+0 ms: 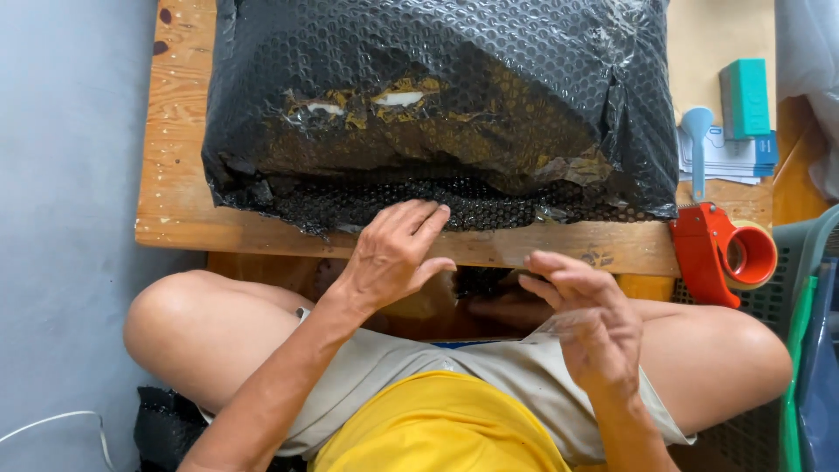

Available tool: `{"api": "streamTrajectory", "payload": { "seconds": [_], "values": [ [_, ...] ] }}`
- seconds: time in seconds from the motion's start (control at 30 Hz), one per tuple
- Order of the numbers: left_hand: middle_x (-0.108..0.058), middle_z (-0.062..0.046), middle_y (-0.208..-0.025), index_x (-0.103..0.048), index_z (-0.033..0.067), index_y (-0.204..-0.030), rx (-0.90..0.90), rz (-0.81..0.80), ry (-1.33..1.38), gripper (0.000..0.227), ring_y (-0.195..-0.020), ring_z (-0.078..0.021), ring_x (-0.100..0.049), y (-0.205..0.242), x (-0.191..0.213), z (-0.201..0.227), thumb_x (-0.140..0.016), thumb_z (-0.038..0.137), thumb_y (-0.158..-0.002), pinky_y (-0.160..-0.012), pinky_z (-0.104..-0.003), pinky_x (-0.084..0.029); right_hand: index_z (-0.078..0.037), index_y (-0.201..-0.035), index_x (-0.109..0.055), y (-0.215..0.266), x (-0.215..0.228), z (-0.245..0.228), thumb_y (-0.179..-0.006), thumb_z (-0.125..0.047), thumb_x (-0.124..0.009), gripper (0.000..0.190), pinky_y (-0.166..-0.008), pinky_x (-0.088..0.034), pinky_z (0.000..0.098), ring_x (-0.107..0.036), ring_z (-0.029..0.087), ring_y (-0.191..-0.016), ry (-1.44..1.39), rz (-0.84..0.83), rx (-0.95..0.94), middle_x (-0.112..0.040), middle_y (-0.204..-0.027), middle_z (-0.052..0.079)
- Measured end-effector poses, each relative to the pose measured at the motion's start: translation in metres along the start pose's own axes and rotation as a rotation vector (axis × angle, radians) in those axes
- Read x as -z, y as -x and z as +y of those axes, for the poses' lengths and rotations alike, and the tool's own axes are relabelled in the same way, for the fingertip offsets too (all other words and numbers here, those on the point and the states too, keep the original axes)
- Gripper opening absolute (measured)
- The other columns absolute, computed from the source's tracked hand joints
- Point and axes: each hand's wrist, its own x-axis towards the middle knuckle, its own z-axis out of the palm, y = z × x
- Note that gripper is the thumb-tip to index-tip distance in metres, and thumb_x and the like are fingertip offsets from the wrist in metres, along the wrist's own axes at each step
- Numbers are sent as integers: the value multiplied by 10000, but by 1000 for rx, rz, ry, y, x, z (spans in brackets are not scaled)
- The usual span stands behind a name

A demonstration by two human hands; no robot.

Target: Applying red adhesive tape to a large black bubble-wrapped package on a wooden table.

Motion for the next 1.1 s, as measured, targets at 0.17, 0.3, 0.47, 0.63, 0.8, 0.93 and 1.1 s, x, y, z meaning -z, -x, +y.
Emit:
{"api": "streamTrajectory", "payload": {
  "seconds": [0.17,0.3,0.47,0.63,0.8,0.93,1.1],
  "values": [
    [-604,-128,-1249,-593,124,-1330,-87,-147,-178,884,-1243,-304,-589,-10,-24,-36,-846,650,-666,-1000,-452,-527,49,-1307,-535,-79,27,42,-1072,-494,-392,608,-1126,-421,505,-481,351,-1417,115,-311,-38,-503,-1474,308],
    [-630,-152,-1286,-560,148,-1389,-82,-232,-222,621,-1217,-329,-636,-18,-24,-52,-740,499,-909,-1012,-536,-530,58,-1316,-612,-137,48,58,-1109,-379,-369,541,-1061,-385,682,-545,561,-1246,696,-487,-274,-600,-1230,412],
    [-741,-118,-1151,-618,176,-1278,-186,-138,-418,344,-1127,-295,-711,-12,-46,-61,-663,315,-966,-871,-507,-602,73,-1359,-575,-130,63,79,-1133,-362,-314,556,-1137,-302,692,-455,538,-1337,661,-511,-331,-550,-1346,395],
    [-757,-44,-911,-622,180,-1153,-210,35,-547,184,-900,-198,-761,-17,-49,-59,-568,287,-1013,-768,-378,-627,17,-1382,-588,-129,77,90,-1134,-397,-281,572,-1112,-315,709,-467,556,-1318,634,-524,-309,-566,-1352,347],
    [-510,-21,-714,-639,72,-1071,-366,213,-496,226,-642,-183,-585,-25,-41,-69,-516,205,-935,-623,-333,-519,-18,-1352,-634,-125,78,88,-1112,-427,-290,585,-1103,-357,653,-566,477,-1258,673,-524,-283,-632,-1306,300],
    [-491,-8,-680,-653,73,-1028,-413,251,-472,149,-604,-172,-571,-28,-36,-60,-547,166,-981,-595,-311,-506,-54,-1373,-634,-127,87,95,-1112,-424,-276,577,-1102,-378,602,-584,426,-1252,673,-523,-269,-649,-1305,267],
    [-489,-86,-835,-600,81,-829,-535,319,-333,142,-778,-261,-560,-46,2,-32,-602,87,-971,-752,-369,-487,-63,-1388,-626,-132,83,92,-1112,-454,-251,608,-1127,-352,626,-602,471,-1197,697,-513,-294,-666,-1232,297]
  ]
}}
